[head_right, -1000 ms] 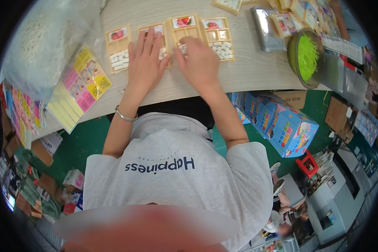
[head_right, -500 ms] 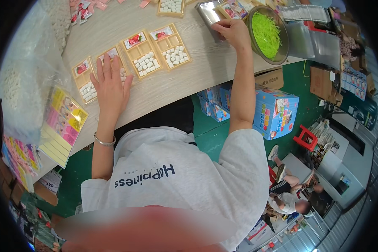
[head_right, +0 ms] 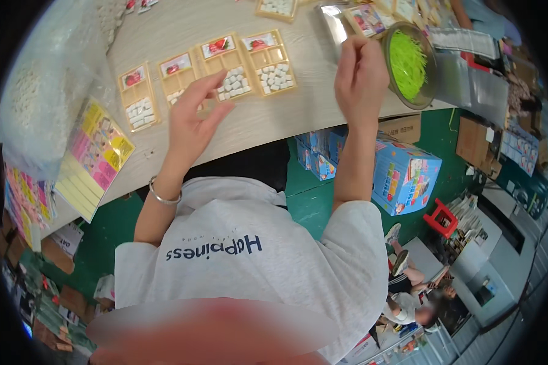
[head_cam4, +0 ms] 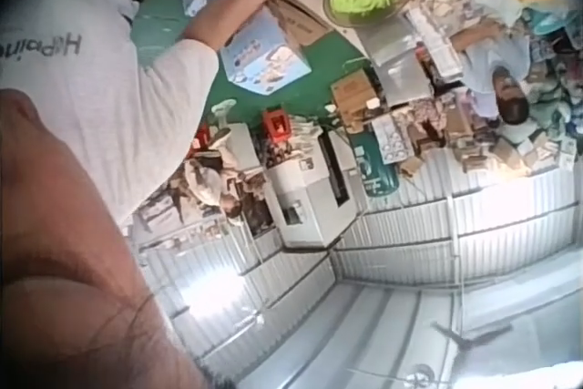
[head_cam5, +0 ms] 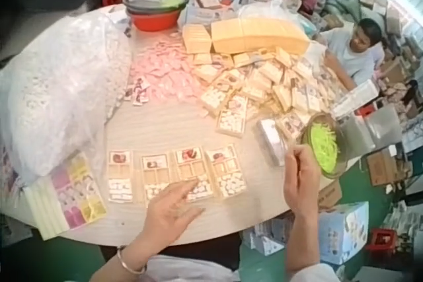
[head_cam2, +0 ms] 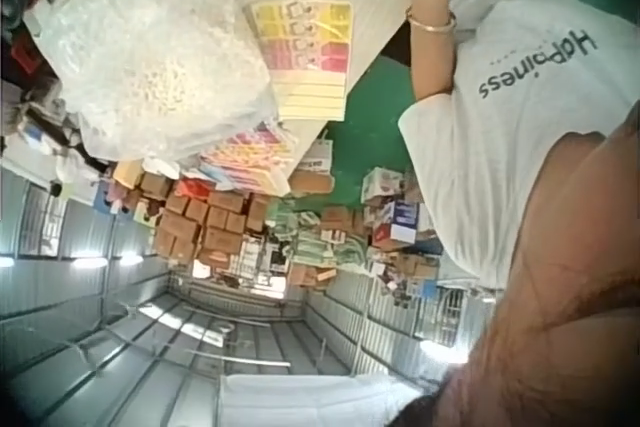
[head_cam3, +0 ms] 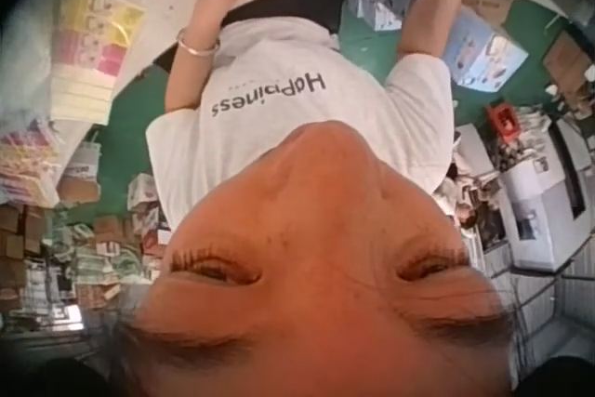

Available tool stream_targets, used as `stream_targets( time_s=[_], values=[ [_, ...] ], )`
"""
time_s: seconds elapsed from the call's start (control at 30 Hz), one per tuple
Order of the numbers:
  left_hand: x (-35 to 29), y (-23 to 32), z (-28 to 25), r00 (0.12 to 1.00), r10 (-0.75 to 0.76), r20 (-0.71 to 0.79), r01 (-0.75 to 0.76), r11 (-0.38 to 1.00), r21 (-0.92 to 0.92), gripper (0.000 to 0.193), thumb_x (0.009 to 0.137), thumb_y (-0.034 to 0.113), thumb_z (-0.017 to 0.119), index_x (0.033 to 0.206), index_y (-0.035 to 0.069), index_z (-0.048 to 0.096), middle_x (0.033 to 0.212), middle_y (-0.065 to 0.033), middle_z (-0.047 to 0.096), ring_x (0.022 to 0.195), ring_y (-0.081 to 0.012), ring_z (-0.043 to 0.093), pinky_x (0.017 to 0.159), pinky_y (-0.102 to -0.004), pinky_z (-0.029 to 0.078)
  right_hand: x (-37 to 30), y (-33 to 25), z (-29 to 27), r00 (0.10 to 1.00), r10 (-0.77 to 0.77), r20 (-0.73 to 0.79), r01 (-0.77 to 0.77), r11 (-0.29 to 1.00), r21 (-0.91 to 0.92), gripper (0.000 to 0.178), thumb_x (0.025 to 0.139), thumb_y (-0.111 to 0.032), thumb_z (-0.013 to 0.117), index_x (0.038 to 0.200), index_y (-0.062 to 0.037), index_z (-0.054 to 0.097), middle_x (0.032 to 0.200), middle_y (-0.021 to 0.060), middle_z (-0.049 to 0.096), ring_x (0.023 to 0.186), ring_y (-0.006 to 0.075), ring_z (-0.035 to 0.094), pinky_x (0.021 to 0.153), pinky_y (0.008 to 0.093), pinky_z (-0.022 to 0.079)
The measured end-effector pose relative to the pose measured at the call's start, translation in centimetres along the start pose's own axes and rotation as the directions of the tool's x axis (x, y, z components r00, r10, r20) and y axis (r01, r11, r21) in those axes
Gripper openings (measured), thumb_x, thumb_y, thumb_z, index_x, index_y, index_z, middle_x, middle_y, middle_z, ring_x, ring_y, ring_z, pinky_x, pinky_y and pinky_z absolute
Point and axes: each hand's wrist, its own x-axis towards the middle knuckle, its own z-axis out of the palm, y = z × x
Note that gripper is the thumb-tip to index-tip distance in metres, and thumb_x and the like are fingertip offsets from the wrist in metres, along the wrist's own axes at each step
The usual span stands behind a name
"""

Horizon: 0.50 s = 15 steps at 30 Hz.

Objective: Filling plastic trays with white pellets and sealing them with adhesive labels.

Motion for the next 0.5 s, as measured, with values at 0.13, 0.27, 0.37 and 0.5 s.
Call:
stream_targets(
  time_s=[0.13, 0.27, 0.37, 0.5],
  values=[
    [0.5, 1.0, 1.5, 0.945, -0.325, 0.044, 0.278, 0.725, -0.630, 0.048, 0.088, 0.013, 0.079, 0.131, -0.001, 0.061, 0.110, -0.0081, 0.074, 0.099, -0.0221, 0.071, 0.086, -0.0342, 0.057, -4.6, -4.6, 2.3, 0.895, 0.125, 0.428, -0.371, 0.743, 0.557, 0.012, 0.105, -0.013, 0.056, 0.100, -0.0020, 0.061, 0.075, -0.0008, 0.055, 0.069, 0.0055, 0.052, 0.060, 0.0229, 0.042],
    [1.8, -0.8, 0.7, 0.864, -0.500, 0.058, 0.440, 0.694, -0.569, 0.045, 0.090, 0.016, 0.079, 0.126, -0.004, 0.059, 0.094, -0.0073, 0.074, 0.076, -0.0185, 0.073, 0.072, -0.0282, 0.058, -5.6, -3.7, 7.2, 0.718, 0.203, 0.665, -0.672, 0.449, 0.589, 0.007, 0.099, -0.008, 0.063, 0.101, -0.0014, 0.062, 0.077, -0.0044, 0.058, 0.066, 0.0029, 0.051, 0.059, 0.0193, 0.042],
    [3.1, -0.8, 0.5, 0.906, -0.367, -0.211, 0.381, 0.924, 0.028, 0.046, 0.086, 0.019, 0.082, 0.119, -0.004, 0.060, 0.081, -0.0132, 0.070, 0.073, -0.0279, 0.072, 0.069, -0.0355, 0.058, -6.2, -2.9, 10.6, 0.761, 0.289, 0.581, -0.617, 0.599, 0.510, 0.018, 0.096, -0.017, 0.071, 0.102, -0.0021, 0.063, 0.070, -0.0009, 0.059, 0.058, 0.0078, 0.055, 0.054, 0.0243, 0.043],
    [3.5, -1.3, 1.2, 0.929, -0.318, -0.191, 0.366, 0.868, 0.336, 0.051, 0.084, 0.020, 0.081, 0.123, -0.004, 0.058, 0.090, -0.0160, 0.069, 0.082, -0.0337, 0.070, 0.069, -0.0389, 0.057, -5.7, -2.9, 11.4, 0.926, 0.183, 0.330, -0.178, 0.983, -0.045, 0.024, 0.088, -0.023, 0.079, 0.100, -0.0044, 0.069, 0.076, 0.0062, 0.065, 0.063, 0.0157, 0.063, 0.059, 0.0315, 0.051]
  ],
)
